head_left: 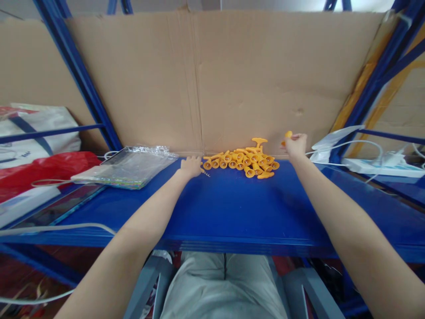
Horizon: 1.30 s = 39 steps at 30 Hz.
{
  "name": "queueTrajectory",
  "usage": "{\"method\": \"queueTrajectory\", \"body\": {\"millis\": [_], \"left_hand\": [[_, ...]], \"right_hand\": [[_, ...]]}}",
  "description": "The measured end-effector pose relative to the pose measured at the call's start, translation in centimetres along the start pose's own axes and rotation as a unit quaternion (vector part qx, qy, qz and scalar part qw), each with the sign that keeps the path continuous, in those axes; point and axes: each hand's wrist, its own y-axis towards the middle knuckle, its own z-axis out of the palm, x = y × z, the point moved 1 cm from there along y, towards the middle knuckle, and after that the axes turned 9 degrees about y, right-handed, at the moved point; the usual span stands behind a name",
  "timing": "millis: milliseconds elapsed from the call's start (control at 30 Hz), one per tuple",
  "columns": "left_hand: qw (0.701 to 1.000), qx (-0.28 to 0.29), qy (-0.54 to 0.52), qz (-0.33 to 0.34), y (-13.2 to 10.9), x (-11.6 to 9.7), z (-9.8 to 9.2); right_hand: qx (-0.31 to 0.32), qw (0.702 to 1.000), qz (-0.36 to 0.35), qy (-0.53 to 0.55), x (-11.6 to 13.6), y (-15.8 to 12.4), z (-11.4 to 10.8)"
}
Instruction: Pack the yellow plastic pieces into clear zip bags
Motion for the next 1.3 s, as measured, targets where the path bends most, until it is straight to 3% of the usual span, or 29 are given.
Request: {"method": "queueTrajectory", "body": {"millis": [67,167,267,400,533,667,833,1067,1300], "left_hand": [[0.999,0.036,0.007,-0.004,0.1,0.2,0.3],[0.997,0.066,0.027,0.014,0.2,0.6,0.5],[0.994,0.079,0.039,0.059,0.4,0.8,0.2],[0.99,0.063,0.024,0.127,0.4,0.4,-0.2],[0.991,-0.016,-0.024,0.134,0.2,-0.4,-0.2],[0.99,-0.06,-0.042,0.117,0.1,-0.6,0.0],[0.989,-0.067,-0.052,0.119,-0.1,-0.6,-0.5],[0.981,-0.116,-0.02,0.157,-1.4,-2.0,-2.3],[0.972,-0.126,0.011,0.197,-2.3,-3.3,-3.1]], "right_hand": [[0.01,0.992,0.087,0.09,1.0,-1.1,0.3],[0.058,0.982,0.099,0.152,2.1,-2.8,0.7],[0.111,0.983,0.051,0.14,2.4,-3.9,0.8],[0.201,0.976,-0.084,-0.012,2.8,-4.8,0.8],[0.333,0.901,-0.231,-0.154,3.9,-6.7,1.4],[0.424,0.835,-0.28,-0.214,4.4,-8.7,2.5],[0.45,0.812,-0.297,-0.224,4.3,-9.5,3.1],[0.44,0.814,-0.285,-0.25,4.7,-9.8,2.8],[0.431,0.815,-0.295,-0.252,5.2,-10.1,2.9]]}}
